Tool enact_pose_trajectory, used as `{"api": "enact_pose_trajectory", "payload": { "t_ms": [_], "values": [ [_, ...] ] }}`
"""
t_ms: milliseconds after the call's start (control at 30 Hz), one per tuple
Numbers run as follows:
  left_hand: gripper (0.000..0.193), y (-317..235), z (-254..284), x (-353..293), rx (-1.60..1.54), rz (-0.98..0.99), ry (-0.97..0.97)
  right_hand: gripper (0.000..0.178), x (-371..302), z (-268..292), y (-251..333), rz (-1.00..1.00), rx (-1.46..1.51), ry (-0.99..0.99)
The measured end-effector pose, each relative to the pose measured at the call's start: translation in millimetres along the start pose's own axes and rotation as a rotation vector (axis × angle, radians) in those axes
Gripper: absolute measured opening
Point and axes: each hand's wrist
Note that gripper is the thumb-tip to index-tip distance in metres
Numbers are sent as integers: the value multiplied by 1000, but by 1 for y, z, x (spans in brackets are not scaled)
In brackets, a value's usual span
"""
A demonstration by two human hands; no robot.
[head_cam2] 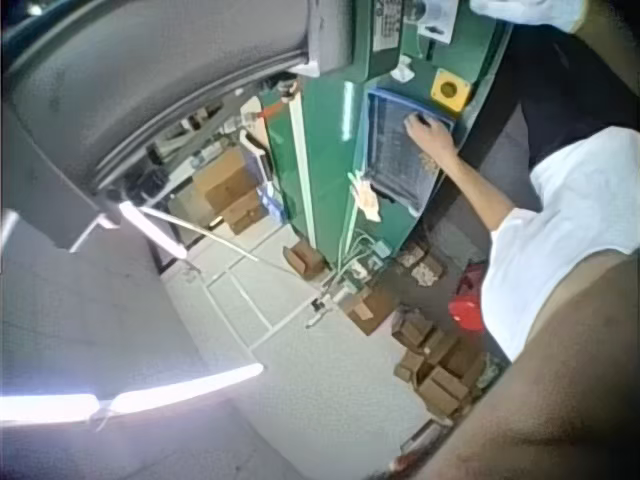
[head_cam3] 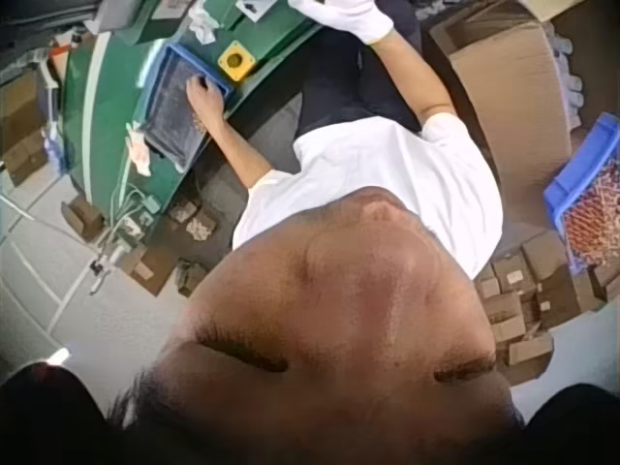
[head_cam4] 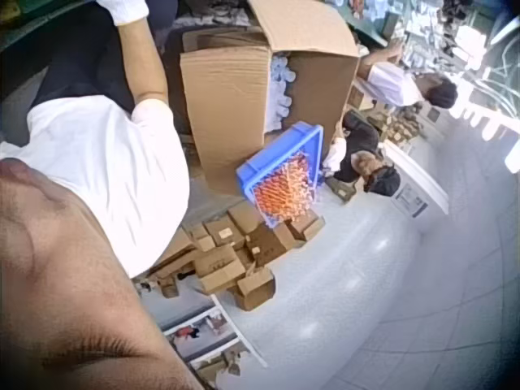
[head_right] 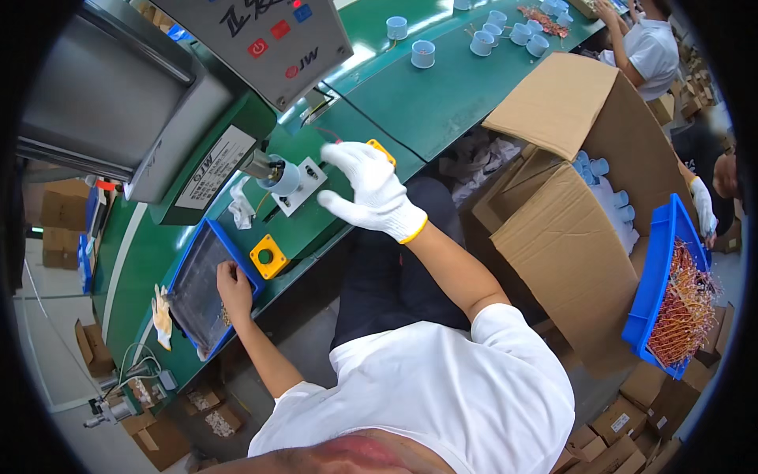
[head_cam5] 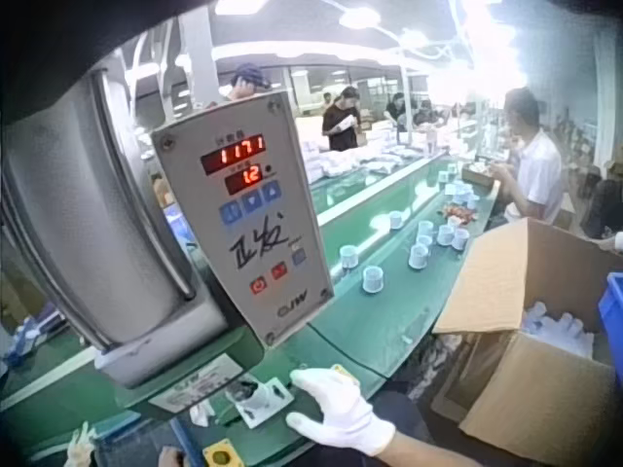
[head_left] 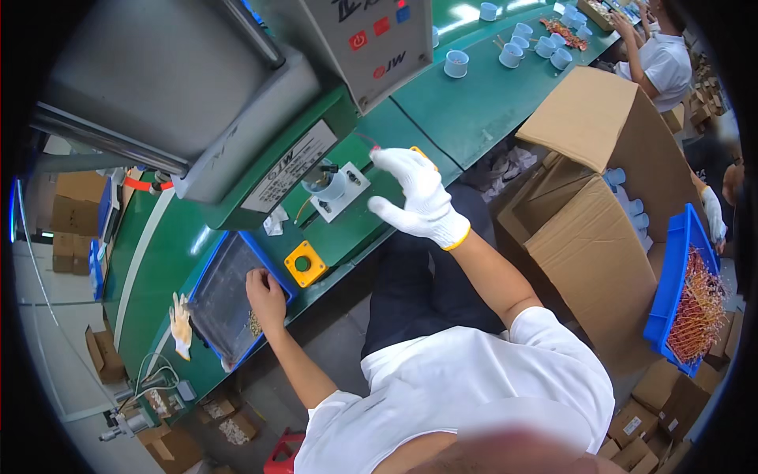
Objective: Assembling small electronic components using a manual press machine on a production line.
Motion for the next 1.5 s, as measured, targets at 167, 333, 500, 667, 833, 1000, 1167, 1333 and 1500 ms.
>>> {"api": "enact_pose_trajectory", "payload": {
  "t_ms": [167,333,500,667,833,1000,1167,1333,1500],
  "values": [
    [10,6,-1,-5,-65,173,8,54,43,-28,46,-358,295,38],
    [13,4,-4,-4,-74,72,-136,55,59,-37,27,-347,342,42],
    [15,-5,5,-5,-98,224,-125,51,82,30,-13,-256,287,-255],
    [15,-9,3,-7,-47,245,-124,49,157,-1,-162,-603,-194,-94],
    [13,-19,-3,-1,-116,248,-38,52,156,-30,-283,-639,-401,291],
    [12,-13,4,-13,-12,208,-100,41,153,28,-223,-601,-946,204],
    [14,-6,9,-10,15,90,-83,38,81,52,-243,-494,-1030,103],
    [19,-3,16,-8,104,-39,-44,45,42,40,-104,-613,120,-433],
    [19,-15,37,-10,-53,177,272,76,13,-23,20,-363,404,-246]
  ]
}}
Point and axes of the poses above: each hand's wrist, its own x-axis towards the middle knuckle, its own z-axis out of the back of the hand, y = z × x, and after that the axes turned 4 degrees about -x, right-handed
